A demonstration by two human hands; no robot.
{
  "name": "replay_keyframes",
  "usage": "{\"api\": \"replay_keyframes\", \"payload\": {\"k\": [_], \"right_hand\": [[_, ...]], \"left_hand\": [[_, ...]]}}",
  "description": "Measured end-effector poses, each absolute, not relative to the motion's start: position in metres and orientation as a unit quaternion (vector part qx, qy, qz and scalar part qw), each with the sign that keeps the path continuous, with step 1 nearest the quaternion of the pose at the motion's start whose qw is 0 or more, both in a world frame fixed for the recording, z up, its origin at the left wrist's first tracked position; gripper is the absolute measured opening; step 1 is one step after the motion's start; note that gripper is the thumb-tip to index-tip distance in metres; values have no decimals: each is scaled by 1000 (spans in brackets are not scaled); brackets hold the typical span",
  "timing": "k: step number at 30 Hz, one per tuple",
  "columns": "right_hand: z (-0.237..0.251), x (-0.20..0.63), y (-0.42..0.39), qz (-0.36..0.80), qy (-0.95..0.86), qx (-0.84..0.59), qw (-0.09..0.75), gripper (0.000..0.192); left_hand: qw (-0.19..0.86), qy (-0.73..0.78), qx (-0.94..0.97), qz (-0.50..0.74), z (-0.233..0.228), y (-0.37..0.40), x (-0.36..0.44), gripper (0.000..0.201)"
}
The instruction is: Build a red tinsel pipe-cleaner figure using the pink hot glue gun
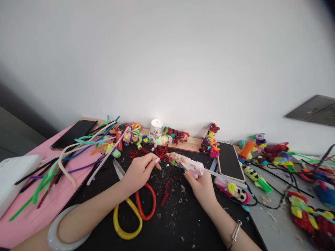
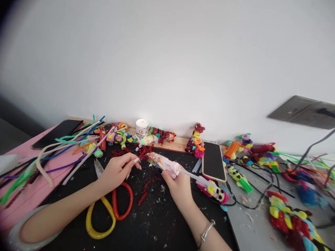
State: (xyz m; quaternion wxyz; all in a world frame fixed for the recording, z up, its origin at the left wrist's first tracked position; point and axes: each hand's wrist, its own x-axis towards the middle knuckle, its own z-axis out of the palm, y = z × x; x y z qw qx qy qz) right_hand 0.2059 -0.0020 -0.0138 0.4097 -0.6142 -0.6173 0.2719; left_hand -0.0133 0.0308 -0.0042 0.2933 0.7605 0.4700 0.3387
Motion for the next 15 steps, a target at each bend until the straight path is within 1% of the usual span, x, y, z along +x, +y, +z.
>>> {"api": "replay_keyframes", "payload": {"k": [7,15], "right_hand": [[-12,206,-3,280,-607,-627,399,22],[-18,207,-2,285,-596,-620,422,22]], "left_hand": [[293,471,760,338,-5,31,-14,27],[299,478,753,339,-5,32,-13,27]]}}
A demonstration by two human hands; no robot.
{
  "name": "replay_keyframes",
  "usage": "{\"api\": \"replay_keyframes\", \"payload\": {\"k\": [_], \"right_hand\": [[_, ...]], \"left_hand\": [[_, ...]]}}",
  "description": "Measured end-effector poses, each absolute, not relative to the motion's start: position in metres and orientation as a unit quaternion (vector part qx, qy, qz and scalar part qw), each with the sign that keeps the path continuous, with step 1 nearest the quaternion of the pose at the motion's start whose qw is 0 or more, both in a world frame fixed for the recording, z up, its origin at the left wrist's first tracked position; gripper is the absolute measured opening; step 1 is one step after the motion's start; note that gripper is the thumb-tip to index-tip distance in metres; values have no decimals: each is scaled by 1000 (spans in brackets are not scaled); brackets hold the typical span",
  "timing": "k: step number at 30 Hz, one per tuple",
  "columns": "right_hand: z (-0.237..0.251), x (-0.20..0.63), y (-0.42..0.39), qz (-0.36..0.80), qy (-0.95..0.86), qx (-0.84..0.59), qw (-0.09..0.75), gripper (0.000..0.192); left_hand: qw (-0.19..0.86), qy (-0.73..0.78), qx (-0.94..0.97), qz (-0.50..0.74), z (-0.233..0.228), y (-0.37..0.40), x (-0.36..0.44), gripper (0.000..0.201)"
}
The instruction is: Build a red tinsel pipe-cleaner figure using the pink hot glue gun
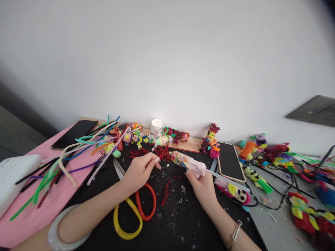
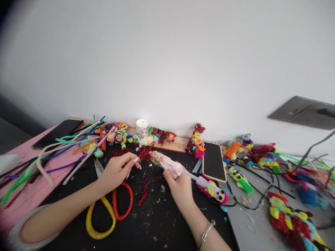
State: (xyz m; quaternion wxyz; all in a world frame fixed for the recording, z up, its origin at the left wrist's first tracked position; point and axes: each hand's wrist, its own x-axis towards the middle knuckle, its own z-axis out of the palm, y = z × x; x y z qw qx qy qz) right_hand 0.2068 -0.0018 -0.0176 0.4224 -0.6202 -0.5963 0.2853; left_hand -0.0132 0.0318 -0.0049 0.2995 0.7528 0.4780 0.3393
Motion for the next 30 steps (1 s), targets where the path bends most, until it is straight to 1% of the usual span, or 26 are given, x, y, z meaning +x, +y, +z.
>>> {"api": "replay_keyframes", "payload": {"k": [5,9,12,19,30], "right_hand": [[-16,205,-3,304,-599,-602,431,24],[-17,204,-4,301,-612,-590,432,12],[-20,204,-5,281,-633,-578,431,7],[-22,207,-6,262,-658,-578,406,11],[-22,206,-6,258,-656,-586,399,8]], "left_hand": [[293,476,756,339,-6,31,-14,27],[282,467,768,335,-7,30,-15,25],[274,458,779,330,-8,30,-15,24],[272,456,781,328,-9,30,-14,23],[270,453,783,330,-8,30,-14,23]]}}
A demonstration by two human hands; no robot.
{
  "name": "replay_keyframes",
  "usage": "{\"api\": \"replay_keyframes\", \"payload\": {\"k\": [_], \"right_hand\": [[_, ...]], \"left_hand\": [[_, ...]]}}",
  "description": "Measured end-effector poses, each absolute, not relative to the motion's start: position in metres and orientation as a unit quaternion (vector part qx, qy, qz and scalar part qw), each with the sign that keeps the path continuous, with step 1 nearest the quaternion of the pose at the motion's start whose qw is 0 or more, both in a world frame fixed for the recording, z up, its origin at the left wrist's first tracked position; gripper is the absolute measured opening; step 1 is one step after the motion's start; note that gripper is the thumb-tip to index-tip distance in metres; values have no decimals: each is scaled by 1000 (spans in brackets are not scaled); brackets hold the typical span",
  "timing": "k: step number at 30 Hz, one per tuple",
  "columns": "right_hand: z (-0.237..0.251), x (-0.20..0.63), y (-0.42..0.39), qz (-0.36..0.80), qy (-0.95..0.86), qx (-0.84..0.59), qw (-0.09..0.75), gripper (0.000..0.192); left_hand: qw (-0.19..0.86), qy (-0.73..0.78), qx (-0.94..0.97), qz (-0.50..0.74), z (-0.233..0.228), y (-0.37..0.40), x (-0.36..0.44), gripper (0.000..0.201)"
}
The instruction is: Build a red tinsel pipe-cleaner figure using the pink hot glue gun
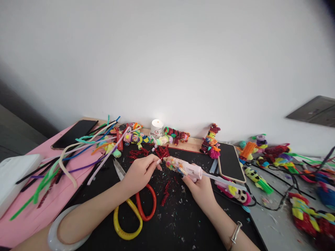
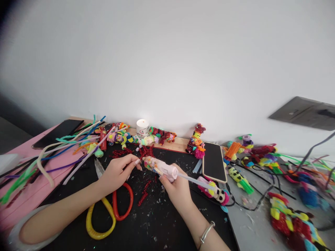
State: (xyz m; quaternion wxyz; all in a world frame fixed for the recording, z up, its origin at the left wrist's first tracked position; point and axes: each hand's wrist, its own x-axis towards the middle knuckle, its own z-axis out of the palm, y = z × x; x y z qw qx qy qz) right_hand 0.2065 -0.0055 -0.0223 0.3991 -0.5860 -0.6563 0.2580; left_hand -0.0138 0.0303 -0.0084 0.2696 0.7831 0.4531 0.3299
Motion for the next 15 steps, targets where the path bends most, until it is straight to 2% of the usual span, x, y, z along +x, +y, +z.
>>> {"api": "replay_keyframes", "payload": {"k": [15], "right_hand": [[-18,203,-5,260,-638,-590,421,9]], "left_hand": [[269,458,780,330,-8,31,-14,24]]}}
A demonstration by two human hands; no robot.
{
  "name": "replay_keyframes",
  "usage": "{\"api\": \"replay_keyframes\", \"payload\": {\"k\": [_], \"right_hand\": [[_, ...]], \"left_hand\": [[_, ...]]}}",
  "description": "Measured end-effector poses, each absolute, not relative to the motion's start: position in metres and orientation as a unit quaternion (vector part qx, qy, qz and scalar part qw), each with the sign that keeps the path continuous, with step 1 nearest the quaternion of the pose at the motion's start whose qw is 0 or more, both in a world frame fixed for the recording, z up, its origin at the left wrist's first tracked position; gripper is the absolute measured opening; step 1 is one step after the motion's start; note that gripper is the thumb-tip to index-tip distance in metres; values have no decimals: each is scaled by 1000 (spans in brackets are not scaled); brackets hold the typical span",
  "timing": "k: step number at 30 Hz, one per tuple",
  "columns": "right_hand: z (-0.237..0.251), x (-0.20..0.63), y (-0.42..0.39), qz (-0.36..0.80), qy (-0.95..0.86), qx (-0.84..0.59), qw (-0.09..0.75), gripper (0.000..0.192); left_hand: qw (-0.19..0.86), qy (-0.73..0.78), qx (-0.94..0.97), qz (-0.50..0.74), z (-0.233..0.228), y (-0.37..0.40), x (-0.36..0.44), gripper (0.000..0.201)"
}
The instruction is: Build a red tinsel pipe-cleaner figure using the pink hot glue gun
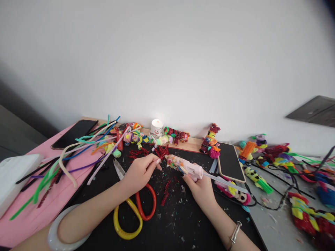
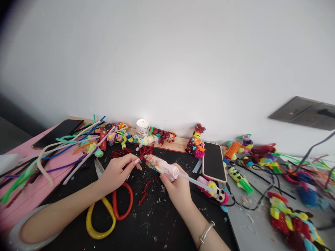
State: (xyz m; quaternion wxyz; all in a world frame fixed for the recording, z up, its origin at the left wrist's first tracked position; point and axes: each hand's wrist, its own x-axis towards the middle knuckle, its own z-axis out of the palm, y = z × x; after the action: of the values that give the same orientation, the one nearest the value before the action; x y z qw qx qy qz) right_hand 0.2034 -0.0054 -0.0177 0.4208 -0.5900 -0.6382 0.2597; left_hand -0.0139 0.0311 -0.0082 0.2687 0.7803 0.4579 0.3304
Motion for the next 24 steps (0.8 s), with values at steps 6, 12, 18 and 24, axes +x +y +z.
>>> {"api": "replay_keyframes", "payload": {"k": [6,12,18,24], "right_hand": [[-19,205,-5,243,-648,-590,415,8],[-18,205,-5,231,-650,-592,416,7],[-16,203,-5,231,-652,-589,418,7],[-13,202,-5,227,-649,-586,430,7]], "left_hand": [[265,459,781,330,-7,30,-14,25],[266,459,780,333,-7,30,-14,26],[265,459,780,334,-8,30,-14,25],[269,460,779,330,-8,30,-14,25]]}}
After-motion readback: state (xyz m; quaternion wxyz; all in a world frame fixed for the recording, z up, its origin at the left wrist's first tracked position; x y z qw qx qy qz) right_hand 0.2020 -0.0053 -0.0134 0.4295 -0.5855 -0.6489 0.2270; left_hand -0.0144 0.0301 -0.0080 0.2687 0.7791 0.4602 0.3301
